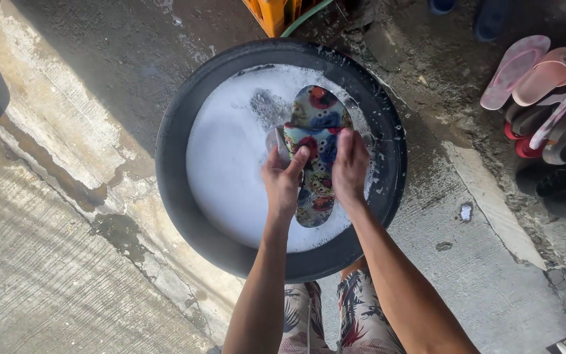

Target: Manually wash flip-flops and sandals in a basin of soapy water.

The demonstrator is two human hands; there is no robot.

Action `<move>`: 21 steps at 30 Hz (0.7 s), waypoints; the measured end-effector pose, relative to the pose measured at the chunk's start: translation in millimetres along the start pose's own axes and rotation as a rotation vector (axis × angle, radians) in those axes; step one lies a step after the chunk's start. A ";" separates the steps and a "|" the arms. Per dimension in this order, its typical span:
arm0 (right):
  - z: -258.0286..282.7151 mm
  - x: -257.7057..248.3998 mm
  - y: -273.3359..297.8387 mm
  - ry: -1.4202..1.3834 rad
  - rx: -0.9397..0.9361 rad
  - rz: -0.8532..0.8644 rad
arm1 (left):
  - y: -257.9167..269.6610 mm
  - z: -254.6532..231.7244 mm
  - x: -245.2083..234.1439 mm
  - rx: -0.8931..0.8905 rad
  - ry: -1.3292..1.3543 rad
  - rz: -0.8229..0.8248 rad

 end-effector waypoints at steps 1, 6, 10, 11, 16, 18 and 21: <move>8.6 0.8 2.0 0.000 0.000 -0.002 | 0.2 -1.6 0.0 0.000 -0.001 0.002; 4.9 0.4 6.7 -0.140 -0.056 -0.051 | -0.5 -1.7 1.4 0.015 -0.071 0.035; -36.9 -3.4 5.5 -0.104 -0.050 -0.002 | -14.0 -3.2 2.0 0.021 -0.129 -0.016; -6.9 -3.8 5.1 -0.126 -0.092 0.077 | -18.8 -1.5 0.9 0.029 -0.153 0.025; 23.4 -7.1 -15.5 -0.008 -0.223 0.077 | -26.1 -23.6 9.4 -0.002 -0.479 0.187; -1.0 -3.6 -19.4 0.189 -0.274 -0.022 | -30.4 -27.3 15.8 0.007 -0.626 0.090; -18.3 2.5 -13.9 0.351 -0.169 -0.057 | -38.5 -13.2 9.5 0.001 -0.842 -0.083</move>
Point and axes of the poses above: each hand's wrist, its own y-axis away from the middle knuckle, its own x-axis out of the palm, z = x × y, the point moved 2 cm from there along -y, towards the middle knuckle, and after that the axes turned 2 degrees about z, right-handed, at the moved point
